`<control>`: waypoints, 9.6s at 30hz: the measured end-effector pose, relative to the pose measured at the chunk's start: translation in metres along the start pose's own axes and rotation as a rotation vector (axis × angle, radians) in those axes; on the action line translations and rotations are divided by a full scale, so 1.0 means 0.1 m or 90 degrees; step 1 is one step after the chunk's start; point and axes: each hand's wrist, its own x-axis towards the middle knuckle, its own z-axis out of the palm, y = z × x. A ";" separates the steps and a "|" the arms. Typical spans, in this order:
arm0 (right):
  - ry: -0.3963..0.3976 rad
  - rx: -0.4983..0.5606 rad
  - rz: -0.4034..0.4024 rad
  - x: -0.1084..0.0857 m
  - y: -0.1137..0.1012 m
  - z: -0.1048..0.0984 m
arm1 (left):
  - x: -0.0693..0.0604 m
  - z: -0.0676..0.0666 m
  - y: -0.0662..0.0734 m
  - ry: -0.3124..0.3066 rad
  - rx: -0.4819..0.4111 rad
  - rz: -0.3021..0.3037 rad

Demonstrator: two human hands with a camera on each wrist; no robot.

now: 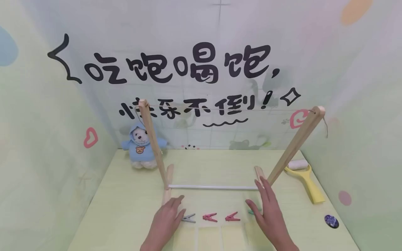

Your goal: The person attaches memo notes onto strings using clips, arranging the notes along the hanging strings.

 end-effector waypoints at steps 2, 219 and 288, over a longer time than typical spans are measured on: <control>-0.009 0.002 0.005 -0.02 -0.05 0.09 | -0.10 0.09 -0.08 -0.068 -0.036 -0.062; -0.103 0.147 -0.141 0.48 -0.30 -0.97 | 0.33 0.05 -0.02 -0.091 -0.445 -0.137; -0.198 -0.065 -0.152 -0.40 0.03 1.17 | -0.44 0.98 0.06 -0.140 -0.259 -0.143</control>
